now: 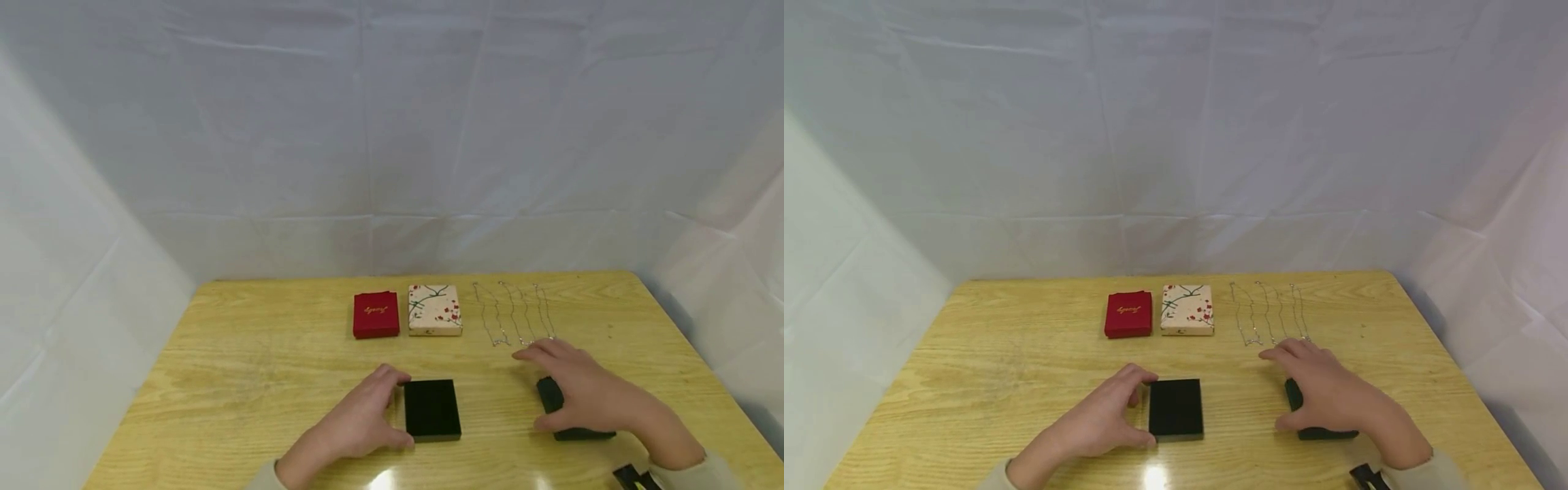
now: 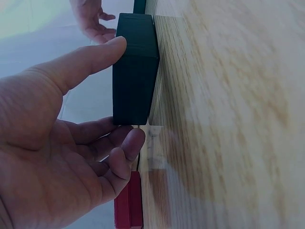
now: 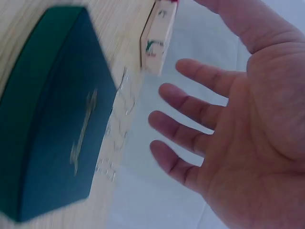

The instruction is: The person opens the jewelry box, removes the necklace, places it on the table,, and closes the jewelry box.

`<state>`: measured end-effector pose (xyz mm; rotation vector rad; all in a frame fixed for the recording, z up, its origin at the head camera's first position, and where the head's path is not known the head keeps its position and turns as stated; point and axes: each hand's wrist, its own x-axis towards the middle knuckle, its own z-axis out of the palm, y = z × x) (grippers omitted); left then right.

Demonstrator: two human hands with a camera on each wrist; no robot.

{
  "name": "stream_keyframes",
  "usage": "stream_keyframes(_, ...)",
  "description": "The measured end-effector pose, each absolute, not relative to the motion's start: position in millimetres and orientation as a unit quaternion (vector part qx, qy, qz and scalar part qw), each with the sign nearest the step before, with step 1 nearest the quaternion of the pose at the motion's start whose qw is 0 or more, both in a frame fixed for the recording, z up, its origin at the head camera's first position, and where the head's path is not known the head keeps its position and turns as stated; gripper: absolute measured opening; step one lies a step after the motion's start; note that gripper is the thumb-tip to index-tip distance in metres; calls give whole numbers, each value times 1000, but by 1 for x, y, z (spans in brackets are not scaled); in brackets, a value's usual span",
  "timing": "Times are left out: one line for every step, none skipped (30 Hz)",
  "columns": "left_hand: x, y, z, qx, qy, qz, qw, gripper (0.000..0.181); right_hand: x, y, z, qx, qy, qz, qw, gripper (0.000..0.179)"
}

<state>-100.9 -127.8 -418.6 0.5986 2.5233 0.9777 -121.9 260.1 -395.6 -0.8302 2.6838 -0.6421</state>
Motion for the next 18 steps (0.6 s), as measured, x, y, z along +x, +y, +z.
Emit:
stream_keyframes(-101, -128, -419, 213, 895, 346, 184, 86, -122, 265, -396, -284, 923, -220, 134, 96)
stream_keyframes(-101, -128, -418, 213, 895, 345, 184, 86, -122, 269, -397, -282, 923, -222, 140, 99)
stream_keyframes(-101, -128, -418, 213, 896, 345, 184, 87, -123, 274, -397, -278, 923, -222, 147, 101)
stream_keyframes(-101, -128, -418, 213, 896, 345, 184, 86, -123, 278, -398, -275, 923, -223, 155, 103)
stream_keyframes(-101, -128, -418, 213, 896, 345, 184, 86, -123, 282, -399, -273, 922, -221, 162, 104)
stream_keyframes(-101, -128, -418, 213, 895, 345, 184, 86, -123, 286, -400, -272, 921, -223, 170, 105)
stream_keyframes(-101, -128, -418, 213, 895, 346, 184, 86, -123, 290, -401, -273, 919, -224, 177, 106)
stream_keyframes(-101, -128, -418, 212, 895, 346, 185, 86, -123, 293, -402, -274, 917, -226, 182, 106)
stream_keyframes(-101, -128, -418, 211, 895, 347, 186, 86, -123, 297, -403, -280, 915, -225, 184, 106)
stream_keyframes(-101, -128, -418, 210, 895, 347, 187, 86, -123, 300, -404, -286, 913, -227, 184, 106)
stream_keyframes(-101, -128, -418, 209, 895, 347, 188, 87, -123, 302, -405, -290, 911, -227, 184, 106)
stream_keyframes(-101, -128, -418, 208, 894, 348, 189, 87, -122, 305, -407, -295, 910, -228, 183, 106)
stream_keyframes(-101, -128, -418, 208, 894, 348, 190, 87, -122, 307, -408, -299, 909, -227, 182, 106)
stream_keyframes(-101, -128, -418, 207, 894, 348, 191, 87, -121, 309, -409, -299, 909, -225, 182, 106)
stream_keyframes(-101, -128, -418, 207, 894, 348, 191, 87, -120, 311, -410, -301, 910, -221, 182, 105)
stream_keyframes(-101, -128, -418, 207, 894, 349, 191, 87, -119, 313, -412, -299, 911, -217, 183, 105)
stream_keyframes(-101, -128, -418, 208, 894, 349, 191, 87, -119, 315, -413, -298, 912, -213, 184, 105)
stream_keyframes(-101, -128, -418, 208, 894, 349, 190, 87, -118, 317, -414, -297, 912, -212, 185, 104)
